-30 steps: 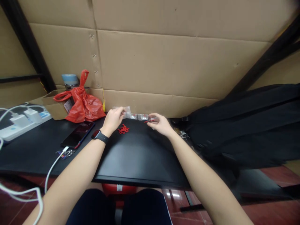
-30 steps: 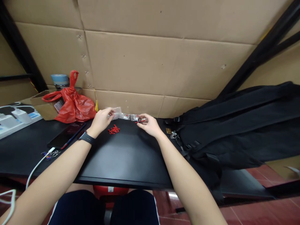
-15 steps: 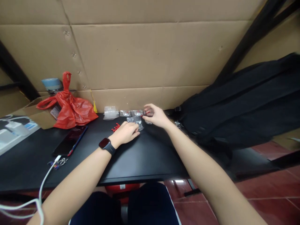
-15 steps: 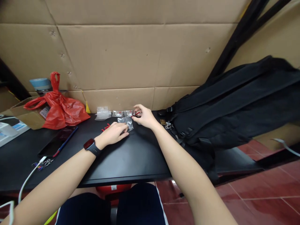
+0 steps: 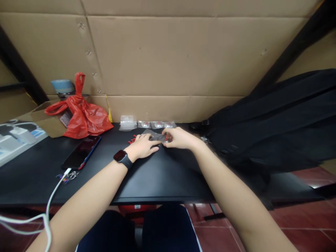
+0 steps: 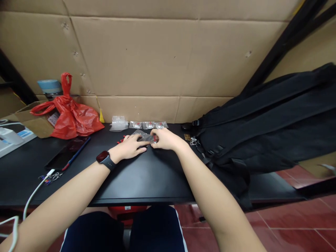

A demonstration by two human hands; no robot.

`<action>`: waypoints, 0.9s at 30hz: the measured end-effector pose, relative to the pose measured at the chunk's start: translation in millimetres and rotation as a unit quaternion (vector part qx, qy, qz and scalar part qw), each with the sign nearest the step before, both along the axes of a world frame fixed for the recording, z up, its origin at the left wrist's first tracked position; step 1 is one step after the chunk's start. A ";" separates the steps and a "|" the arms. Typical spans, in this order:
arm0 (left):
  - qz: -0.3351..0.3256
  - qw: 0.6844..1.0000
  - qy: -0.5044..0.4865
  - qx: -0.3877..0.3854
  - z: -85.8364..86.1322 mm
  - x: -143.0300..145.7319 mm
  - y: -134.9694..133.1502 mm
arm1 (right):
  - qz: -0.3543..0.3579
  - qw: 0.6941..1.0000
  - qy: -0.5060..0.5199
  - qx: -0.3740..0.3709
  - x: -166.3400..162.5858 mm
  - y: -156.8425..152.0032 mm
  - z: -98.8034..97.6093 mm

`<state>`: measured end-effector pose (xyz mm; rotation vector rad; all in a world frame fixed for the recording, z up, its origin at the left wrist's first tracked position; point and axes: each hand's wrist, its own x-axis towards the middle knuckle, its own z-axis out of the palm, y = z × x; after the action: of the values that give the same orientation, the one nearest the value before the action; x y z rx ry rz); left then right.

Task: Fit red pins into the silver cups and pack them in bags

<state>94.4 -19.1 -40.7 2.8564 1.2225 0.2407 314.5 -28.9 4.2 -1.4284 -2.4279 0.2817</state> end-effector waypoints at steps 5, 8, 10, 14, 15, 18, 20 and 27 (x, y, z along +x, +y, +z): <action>-0.028 0.999 0.017 -0.023 5.1 -1.4 -1.1 | -0.019 1.000 0.007 -0.007 -2.3 2.8 -5.9; -0.049 0.996 0.021 -0.067 8.9 -2.8 -1.6 | -0.016 0.999 0.029 -0.021 -1.2 4.4 -7.9; -0.061 0.995 0.021 -0.082 11.5 -3.2 -2.5 | -0.016 0.999 0.033 -0.018 -0.5 5.3 -8.2; -0.073 0.993 0.022 -0.088 15.1 -2.9 -4.4 | -0.016 0.999 0.029 -0.014 3.3 6.2 -5.3; -0.074 0.993 0.022 -0.089 15.3 -2.9 -4.6 | -0.006 0.999 0.038 -0.030 4.7 6.1 -4.2; -0.078 0.992 0.016 -0.094 14.7 -3.1 -4.1 | 0.035 0.991 0.085 -0.101 8.1 5.2 -2.0; -0.082 0.992 0.013 -0.098 14.1 -3.4 -3.7 | 0.048 0.985 0.108 -0.122 7.8 5.1 -2.4; -0.088 0.992 -0.004 -0.094 13.6 -2.8 -6.6 | -0.004 0.996 0.093 0.004 -0.1 16.4 -15.8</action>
<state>91.6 -25.6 -27.2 2.7731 0.9288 0.1252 314.4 -12.5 -11.6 -1.3439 -2.2718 0.3856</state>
